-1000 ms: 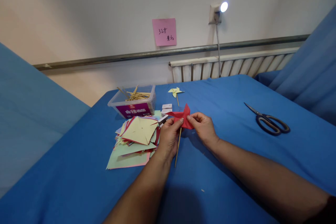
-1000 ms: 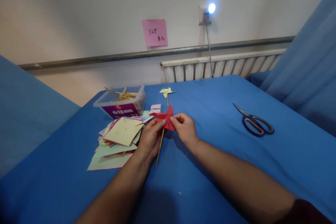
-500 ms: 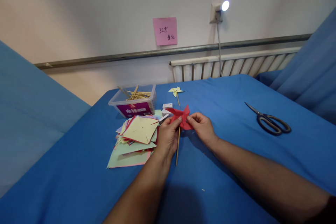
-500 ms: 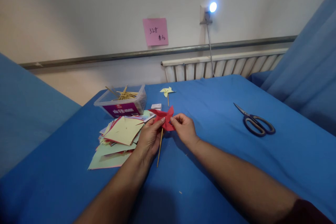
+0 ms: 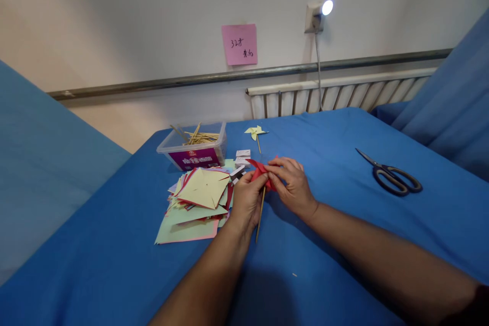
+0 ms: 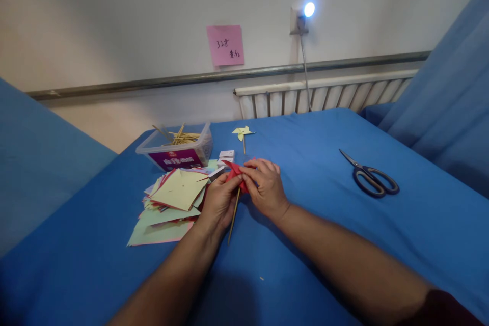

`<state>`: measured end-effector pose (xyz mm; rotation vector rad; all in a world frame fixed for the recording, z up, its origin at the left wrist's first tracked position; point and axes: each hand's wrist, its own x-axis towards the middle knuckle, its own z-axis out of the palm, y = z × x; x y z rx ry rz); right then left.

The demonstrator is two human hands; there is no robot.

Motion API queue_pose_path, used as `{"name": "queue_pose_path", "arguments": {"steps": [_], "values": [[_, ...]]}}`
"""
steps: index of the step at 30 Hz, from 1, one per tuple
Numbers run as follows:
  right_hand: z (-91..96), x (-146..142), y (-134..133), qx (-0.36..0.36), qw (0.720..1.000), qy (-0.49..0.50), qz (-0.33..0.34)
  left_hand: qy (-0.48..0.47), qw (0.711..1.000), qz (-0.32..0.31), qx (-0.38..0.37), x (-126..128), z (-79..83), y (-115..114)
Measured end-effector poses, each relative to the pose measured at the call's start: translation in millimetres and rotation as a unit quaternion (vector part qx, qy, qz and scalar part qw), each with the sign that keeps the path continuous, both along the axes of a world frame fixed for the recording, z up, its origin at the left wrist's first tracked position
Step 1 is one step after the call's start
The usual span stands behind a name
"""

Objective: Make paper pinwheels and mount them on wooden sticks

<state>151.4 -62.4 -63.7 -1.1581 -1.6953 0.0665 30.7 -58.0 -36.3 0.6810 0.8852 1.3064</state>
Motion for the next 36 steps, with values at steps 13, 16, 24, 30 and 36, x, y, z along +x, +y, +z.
{"name": "queue_pose_path", "arguments": {"steps": [13, 16, 24, 30, 36], "values": [[0.3, 4.2, 6.2, -0.019, 0.986, 0.161, -0.026, -0.012, 0.999, -0.026, -0.015, -1.1, -0.8, -1.8], [-3.0, 0.5, 5.5, -0.055, 0.972, 0.229, 0.003, -0.025, 0.999, -0.001, -0.023, -4.9, -0.3, 2.4], [-6.1, -12.2, -3.4, -0.162, 0.976, 0.129, 0.063, -0.044, 0.997, 0.056, 0.005, -7.6, 3.4, 7.2], [-4.1, -10.0, -2.2, -0.173, 0.977, 0.115, 0.057, -0.027, 0.998, 0.064, 0.013, -7.6, 1.6, 7.2], [2.4, -9.9, -8.1, -0.143, 0.988, 0.055, 0.028, -0.029, 0.998, 0.059, 0.002, -6.9, 2.9, 5.3]]}}
